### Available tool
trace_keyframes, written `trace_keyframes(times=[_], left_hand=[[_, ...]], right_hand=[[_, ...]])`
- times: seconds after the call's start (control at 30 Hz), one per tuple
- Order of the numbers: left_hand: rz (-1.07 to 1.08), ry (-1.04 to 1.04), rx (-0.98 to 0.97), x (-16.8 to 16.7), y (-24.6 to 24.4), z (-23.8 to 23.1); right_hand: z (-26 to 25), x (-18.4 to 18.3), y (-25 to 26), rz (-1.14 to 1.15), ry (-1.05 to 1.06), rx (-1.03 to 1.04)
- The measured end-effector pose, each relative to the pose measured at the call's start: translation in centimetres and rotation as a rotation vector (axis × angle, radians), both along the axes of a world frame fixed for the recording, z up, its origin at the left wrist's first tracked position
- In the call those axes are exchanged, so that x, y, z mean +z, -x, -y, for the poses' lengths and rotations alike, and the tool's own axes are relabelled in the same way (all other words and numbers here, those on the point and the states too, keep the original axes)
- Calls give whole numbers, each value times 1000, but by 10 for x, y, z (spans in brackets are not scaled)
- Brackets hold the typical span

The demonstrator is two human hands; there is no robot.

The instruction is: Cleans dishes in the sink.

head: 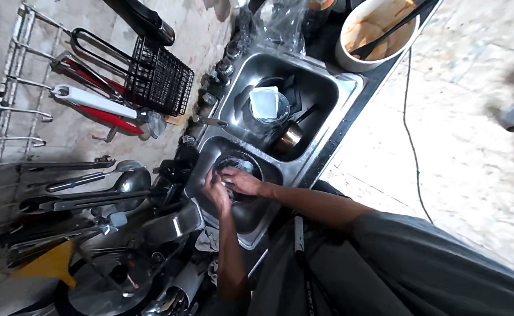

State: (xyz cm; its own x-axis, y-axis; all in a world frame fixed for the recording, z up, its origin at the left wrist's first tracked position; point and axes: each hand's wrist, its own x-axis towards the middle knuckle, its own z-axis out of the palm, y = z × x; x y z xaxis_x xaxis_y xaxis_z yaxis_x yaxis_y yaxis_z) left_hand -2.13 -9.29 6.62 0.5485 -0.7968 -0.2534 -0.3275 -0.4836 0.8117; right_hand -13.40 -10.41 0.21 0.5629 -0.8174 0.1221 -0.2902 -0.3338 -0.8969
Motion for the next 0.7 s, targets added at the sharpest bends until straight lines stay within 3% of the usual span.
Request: trace_keyframes(times=[0.13, 0.23, 0.3, 0.37, 0.47, 0.53, 0.63, 0.7], left_hand=[[4, 25, -8, 6, -6, -4], [73, 89, 3, 2, -19, -2], [88, 121, 1, -4, -25, 2], [92, 123, 1, -12, -22, 2], [32, 122, 82, -25, -13, -4], [6, 121, 135, -22, -14, -3], [62, 55, 97, -11, -28, -1], [77, -14, 43, -9, -31, -2]], right_hand=[[22, -17, 12, -219, 189, -179], [6, -35, 26, -379, 146, -135], [-14, -31, 27, -363, -110, 23], [-29, -12, 17, -157, -449, 133], [-35, 17, -1, 176, -728, 77], [-34, 13, 5, 125, -609, 121], [-23, -8, 34, -244, -316, 321], [-6, -24, 45, -439, -72, 316]])
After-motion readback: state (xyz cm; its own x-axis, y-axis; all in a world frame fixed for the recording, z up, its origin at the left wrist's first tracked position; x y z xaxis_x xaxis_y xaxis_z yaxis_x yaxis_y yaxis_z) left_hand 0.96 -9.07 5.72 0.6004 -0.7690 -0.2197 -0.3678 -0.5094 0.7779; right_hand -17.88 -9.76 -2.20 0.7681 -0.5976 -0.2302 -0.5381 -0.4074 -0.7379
